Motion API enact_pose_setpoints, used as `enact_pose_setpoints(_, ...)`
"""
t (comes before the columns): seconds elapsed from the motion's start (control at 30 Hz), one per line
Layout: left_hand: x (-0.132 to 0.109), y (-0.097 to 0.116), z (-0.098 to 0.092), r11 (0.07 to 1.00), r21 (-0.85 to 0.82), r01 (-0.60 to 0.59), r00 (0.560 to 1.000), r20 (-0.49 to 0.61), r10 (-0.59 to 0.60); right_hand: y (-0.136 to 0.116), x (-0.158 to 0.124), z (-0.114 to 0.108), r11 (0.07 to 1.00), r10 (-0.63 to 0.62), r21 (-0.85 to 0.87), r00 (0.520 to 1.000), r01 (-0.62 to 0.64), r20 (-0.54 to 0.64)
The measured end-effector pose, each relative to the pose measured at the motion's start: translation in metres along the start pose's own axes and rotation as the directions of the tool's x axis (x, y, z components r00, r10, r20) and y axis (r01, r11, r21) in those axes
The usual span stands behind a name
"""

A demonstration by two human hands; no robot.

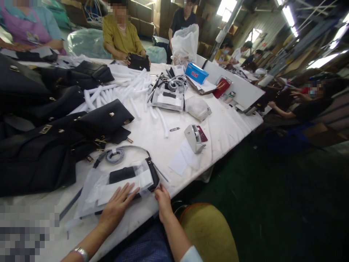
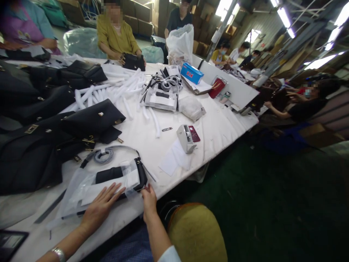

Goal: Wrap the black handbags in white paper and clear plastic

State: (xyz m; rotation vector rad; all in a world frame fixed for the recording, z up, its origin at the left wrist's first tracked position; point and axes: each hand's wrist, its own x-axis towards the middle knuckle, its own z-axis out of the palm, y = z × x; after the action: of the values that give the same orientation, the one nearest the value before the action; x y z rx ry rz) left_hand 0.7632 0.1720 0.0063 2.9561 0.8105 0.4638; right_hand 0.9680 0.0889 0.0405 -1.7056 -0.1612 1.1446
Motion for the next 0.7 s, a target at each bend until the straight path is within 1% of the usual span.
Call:
enact_pose_setpoints(0.07,0.001,0.000,-0.003,1.000,-0.006,0.002,1.000,0.002,-0.002,-0.012,0.002,0.003,0.996,0.059,0.067,0.997,-0.063,0.057)
enact_pose_setpoints(0.13,0.001,-0.001,-0.006,1.000,-0.012,0.005,1.000,0.002,-0.005,-0.024,0.003,0.004,0.984,0.092,0.141,0.990,-0.108,0.109)
enact_pose_setpoints(0.27,0.002,-0.003,-0.012,0.999,-0.034,0.020,1.000,-0.008,-0.020,-0.040,0.000,0.011,0.944,0.125,0.273,0.967,-0.184,0.221)
enact_pose_setpoints(0.33,0.003,-0.005,-0.015,0.998,-0.048,0.042,0.999,-0.019,-0.043,-0.045,-0.003,0.016,0.926,0.128,0.318,0.961,-0.205,0.245)
enact_pose_setpoints(0.53,0.005,-0.006,-0.022,0.993,-0.092,0.079,0.995,-0.055,-0.084,-0.057,-0.018,0.028,0.892,0.085,0.416,0.971,-0.174,0.224)
enact_pose_setpoints(0.63,0.006,-0.005,-0.021,0.991,-0.097,0.097,0.990,-0.088,-0.106,-0.061,-0.025,0.033,0.892,0.046,0.428,0.972,-0.143,0.229)
enact_pose_setpoints(0.7,0.006,-0.005,-0.019,0.987,-0.095,0.133,0.983,-0.113,-0.143,-0.064,-0.030,0.038,0.898,0.017,0.425,0.973,-0.117,0.231)
